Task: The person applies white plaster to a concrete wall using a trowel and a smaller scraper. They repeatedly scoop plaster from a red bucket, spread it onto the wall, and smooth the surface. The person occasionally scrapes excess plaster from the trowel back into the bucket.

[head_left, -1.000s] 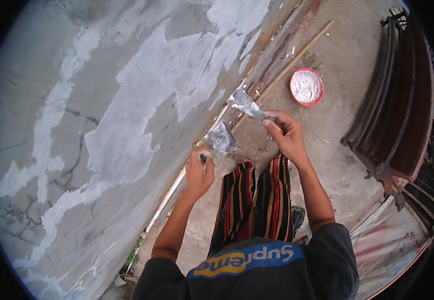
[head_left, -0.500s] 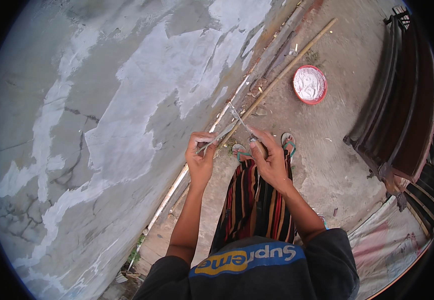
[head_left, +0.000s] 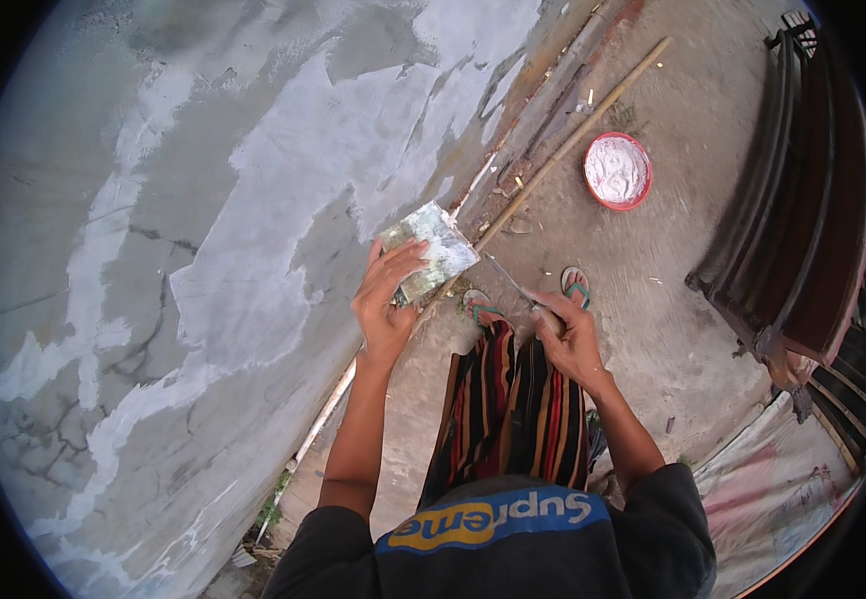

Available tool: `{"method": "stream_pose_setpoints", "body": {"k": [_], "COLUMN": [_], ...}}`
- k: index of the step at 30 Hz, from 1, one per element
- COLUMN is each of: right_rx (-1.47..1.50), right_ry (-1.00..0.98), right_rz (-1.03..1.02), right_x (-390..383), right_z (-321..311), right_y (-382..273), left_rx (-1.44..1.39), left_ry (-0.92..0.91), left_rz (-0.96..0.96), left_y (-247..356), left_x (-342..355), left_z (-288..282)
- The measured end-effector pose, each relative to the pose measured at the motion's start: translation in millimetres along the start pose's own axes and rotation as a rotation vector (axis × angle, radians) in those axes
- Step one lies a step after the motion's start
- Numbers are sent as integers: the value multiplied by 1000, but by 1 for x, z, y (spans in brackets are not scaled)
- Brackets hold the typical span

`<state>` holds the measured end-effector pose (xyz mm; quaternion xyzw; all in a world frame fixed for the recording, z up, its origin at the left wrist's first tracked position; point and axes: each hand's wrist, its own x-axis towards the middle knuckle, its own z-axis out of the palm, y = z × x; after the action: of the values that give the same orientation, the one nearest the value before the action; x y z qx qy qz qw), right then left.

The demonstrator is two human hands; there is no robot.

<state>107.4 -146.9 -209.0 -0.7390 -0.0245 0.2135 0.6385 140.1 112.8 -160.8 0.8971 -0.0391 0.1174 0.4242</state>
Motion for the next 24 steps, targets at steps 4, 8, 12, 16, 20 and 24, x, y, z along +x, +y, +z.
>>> {"method": "stream_pose_setpoints", "body": {"k": [4,8,12,16,20,24], "right_rx": [404,366,374,360,344,339], "right_ry": [10,-163,-175,-167,-164,-143], "right_rz": [35,129,98,118,132,164], "right_x": [33,61,73,73,73,73], "right_z": [-44,-52,-32,-24,-22,-22], "right_y": [-4,-14,-8,0,5,5], "left_rx": [20,-233,-298,-312,-302,-302], "left_ry": [-174,-250,-187,-164,-145,-161], "left_rz": [79,-45,-45,-27,-39,-36], "left_y": [9,14,19,9,12,11], "left_x": [8,6,9,6,8,9], "left_z": [-21,-27,-25,-23,-19,-20]}}
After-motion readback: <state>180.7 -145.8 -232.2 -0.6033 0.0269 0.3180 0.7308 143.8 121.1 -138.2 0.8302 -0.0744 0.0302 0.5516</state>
